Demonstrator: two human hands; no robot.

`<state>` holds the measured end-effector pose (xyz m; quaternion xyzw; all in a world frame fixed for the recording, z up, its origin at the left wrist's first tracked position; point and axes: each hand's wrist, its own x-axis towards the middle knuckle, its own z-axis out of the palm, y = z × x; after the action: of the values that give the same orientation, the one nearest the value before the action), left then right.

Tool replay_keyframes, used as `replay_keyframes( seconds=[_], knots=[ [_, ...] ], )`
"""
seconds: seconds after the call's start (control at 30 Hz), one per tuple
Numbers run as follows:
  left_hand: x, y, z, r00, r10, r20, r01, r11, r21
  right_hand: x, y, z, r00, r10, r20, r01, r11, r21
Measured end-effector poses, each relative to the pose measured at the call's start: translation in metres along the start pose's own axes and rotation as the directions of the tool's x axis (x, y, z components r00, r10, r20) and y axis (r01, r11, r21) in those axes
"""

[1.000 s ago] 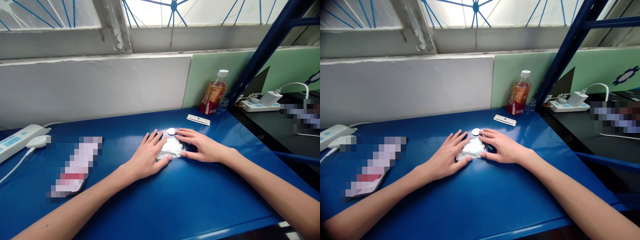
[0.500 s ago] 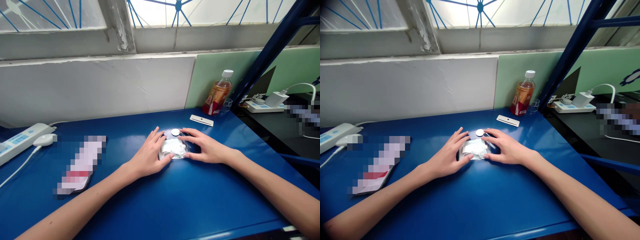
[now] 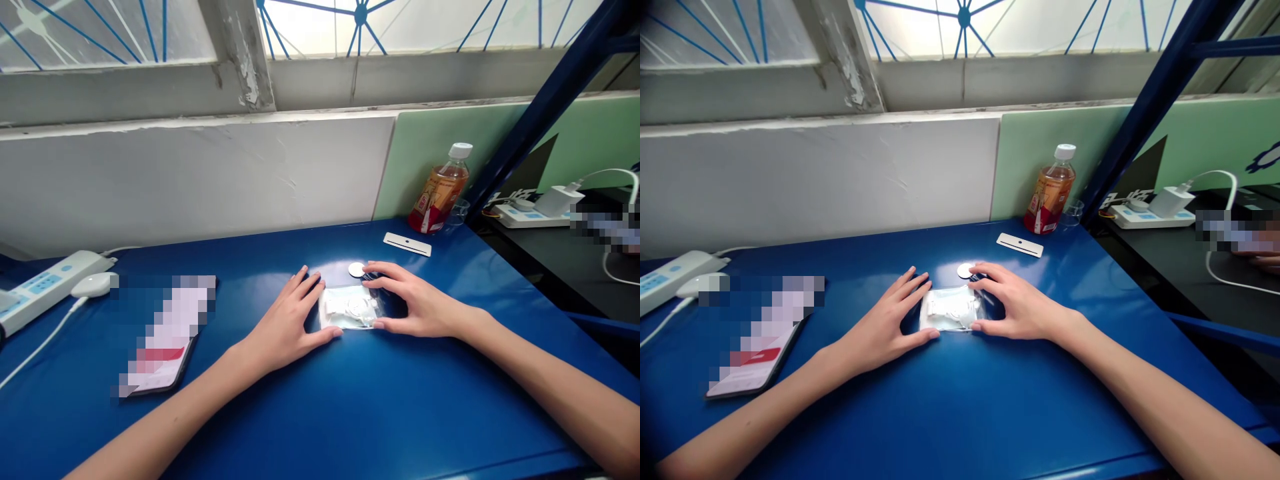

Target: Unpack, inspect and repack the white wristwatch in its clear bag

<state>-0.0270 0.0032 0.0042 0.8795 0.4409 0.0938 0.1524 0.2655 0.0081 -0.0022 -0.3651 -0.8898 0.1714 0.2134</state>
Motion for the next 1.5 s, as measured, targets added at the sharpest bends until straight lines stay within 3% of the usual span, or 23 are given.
replay_keyframes(
  seconds=[0.53,1.03,1.5],
  knots=[
    [0.001,0.003,0.005,0.997,-0.047,-0.056,0.048,0.999,0.019,0.001,0.0,-0.002,1.0,0.02,0.014,-0.019,1.0,-0.023],
    [-0.001,0.0,0.005,0.999,-0.029,-0.02,0.029,1.0,0.009,0.001,0.0,0.0,0.999,-0.034,0.037,0.036,0.998,-0.059],
    [0.002,0.011,0.01,0.994,-0.078,-0.082,0.079,0.997,0.003,0.002,-0.001,0.003,0.999,-0.006,0.044,0.004,0.999,0.046]
  ],
)
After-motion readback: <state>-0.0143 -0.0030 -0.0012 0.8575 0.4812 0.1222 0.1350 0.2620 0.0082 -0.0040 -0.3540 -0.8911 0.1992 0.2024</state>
